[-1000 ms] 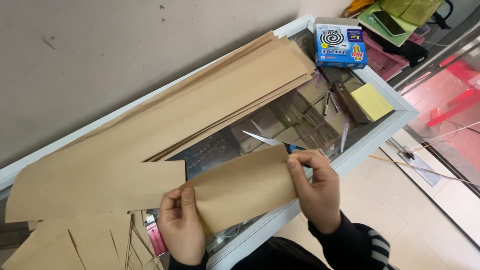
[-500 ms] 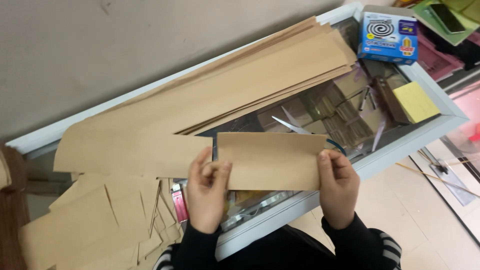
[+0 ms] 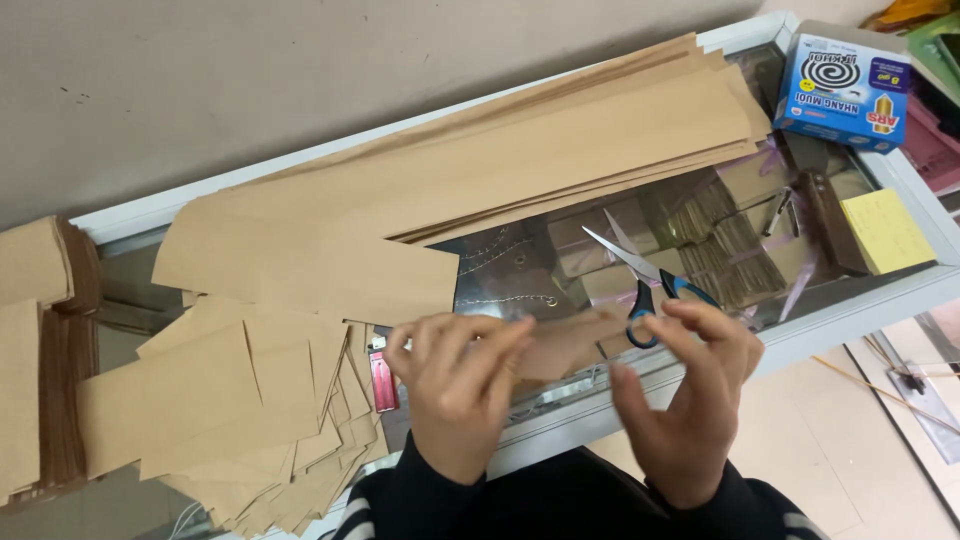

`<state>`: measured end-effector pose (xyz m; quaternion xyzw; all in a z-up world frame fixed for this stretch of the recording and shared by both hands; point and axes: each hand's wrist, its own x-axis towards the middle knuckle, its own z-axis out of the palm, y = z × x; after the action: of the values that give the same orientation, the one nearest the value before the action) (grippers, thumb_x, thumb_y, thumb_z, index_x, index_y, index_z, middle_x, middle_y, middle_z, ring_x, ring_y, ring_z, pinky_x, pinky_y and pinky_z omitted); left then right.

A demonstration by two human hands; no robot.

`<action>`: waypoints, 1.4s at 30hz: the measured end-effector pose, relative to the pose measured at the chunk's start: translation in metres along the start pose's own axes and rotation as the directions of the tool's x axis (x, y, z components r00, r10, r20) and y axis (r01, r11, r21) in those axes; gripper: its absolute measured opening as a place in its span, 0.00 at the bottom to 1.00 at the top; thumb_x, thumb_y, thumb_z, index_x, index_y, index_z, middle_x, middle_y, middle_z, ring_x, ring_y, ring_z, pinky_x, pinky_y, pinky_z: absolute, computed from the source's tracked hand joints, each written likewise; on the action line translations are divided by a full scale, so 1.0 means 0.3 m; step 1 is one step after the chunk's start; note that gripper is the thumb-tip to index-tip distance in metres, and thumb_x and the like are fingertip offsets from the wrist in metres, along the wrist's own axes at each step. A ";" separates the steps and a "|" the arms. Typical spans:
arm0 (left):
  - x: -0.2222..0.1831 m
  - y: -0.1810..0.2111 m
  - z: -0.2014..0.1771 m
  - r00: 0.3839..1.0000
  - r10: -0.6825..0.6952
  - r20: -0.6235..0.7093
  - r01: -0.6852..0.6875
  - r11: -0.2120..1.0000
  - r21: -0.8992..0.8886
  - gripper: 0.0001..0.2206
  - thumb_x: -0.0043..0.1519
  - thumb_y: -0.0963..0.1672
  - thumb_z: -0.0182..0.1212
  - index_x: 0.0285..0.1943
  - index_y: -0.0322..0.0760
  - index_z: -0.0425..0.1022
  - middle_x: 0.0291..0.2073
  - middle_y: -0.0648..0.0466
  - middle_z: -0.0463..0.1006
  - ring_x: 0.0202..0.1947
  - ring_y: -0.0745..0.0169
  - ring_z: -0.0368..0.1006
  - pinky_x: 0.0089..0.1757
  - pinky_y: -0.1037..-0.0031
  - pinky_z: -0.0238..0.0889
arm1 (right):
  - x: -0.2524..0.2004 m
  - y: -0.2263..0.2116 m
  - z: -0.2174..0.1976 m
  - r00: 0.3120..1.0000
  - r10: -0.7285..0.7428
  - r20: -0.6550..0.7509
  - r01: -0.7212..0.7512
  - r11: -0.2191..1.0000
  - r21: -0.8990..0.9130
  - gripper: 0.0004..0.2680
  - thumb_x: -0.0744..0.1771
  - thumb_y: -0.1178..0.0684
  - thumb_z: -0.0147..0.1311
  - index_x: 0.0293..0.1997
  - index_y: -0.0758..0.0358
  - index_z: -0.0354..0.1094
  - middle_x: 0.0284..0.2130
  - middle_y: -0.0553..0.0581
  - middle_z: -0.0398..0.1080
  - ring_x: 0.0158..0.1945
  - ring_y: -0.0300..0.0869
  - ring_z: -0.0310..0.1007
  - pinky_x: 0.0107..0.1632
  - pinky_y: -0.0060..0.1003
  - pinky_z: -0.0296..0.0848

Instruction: Cutting strips of brown paper with scissors and folding them into small pouches for packaging.

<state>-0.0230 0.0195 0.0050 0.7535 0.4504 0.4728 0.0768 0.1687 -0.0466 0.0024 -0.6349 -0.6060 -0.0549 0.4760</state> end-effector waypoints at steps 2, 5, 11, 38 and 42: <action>0.025 0.055 -0.033 0.995 0.098 -0.007 -0.099 0.995 -0.015 0.07 0.62 0.44 0.72 0.48 0.49 0.85 0.39 0.62 0.82 0.44 0.57 0.70 0.52 0.59 0.45 | 0.018 -0.054 -0.020 0.999 -0.037 -0.009 0.037 0.999 -0.006 0.14 0.67 0.50 0.64 0.57 0.54 0.69 0.60 0.61 0.66 0.66 0.52 0.64 0.68 0.48 0.57; 0.043 0.098 -0.077 0.984 0.171 0.054 -0.171 0.985 -0.016 0.09 0.64 0.39 0.65 0.48 0.49 0.85 0.43 0.63 0.82 0.45 0.55 0.69 0.51 0.57 0.45 | 0.068 -0.118 -0.036 0.990 -0.135 0.037 0.137 0.989 -0.056 0.05 0.68 0.50 0.63 0.47 0.50 0.75 0.63 0.63 0.65 0.66 0.55 0.63 0.68 0.48 0.56; 0.045 0.095 -0.104 0.981 0.180 0.073 -0.180 0.984 0.001 0.06 0.68 0.42 0.62 0.43 0.53 0.83 0.39 0.65 0.76 0.47 0.56 0.67 0.49 0.55 0.42 | 0.063 -0.056 -0.049 0.983 -0.157 0.090 0.163 0.985 -0.061 0.06 0.65 0.59 0.65 0.36 0.45 0.78 0.56 0.53 0.74 0.59 0.51 0.62 0.64 0.46 0.57; 0.043 -0.148 -0.178 0.996 0.021 -0.092 0.006 0.959 0.285 0.01 0.59 0.47 0.72 0.37 0.54 0.85 0.39 0.69 0.83 0.50 0.57 0.67 0.57 0.59 0.39 | 0.141 0.083 -0.156 0.995 -0.095 -0.013 0.095 0.994 0.051 0.04 0.74 0.64 0.60 0.42 0.73 0.72 0.39 0.65 0.76 0.48 0.54 0.76 0.63 0.50 0.71; 0.017 -0.086 -0.139 0.999 0.039 -0.026 -0.034 0.986 0.166 0.03 0.56 0.47 0.73 0.36 0.55 0.85 0.38 0.69 0.82 0.52 0.55 0.68 0.56 0.56 0.40 | 0.110 0.036 -0.109 0.969 -0.076 0.233 0.048 0.991 0.124 0.11 0.66 0.51 0.64 0.50 0.61 0.69 0.53 0.61 0.75 0.60 0.51 0.74 0.68 0.46 0.62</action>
<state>-0.0706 0.0254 0.0167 0.7585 0.4752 0.4460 -0.0011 0.2028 -0.0429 0.0355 -0.5885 -0.6804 0.0424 0.4346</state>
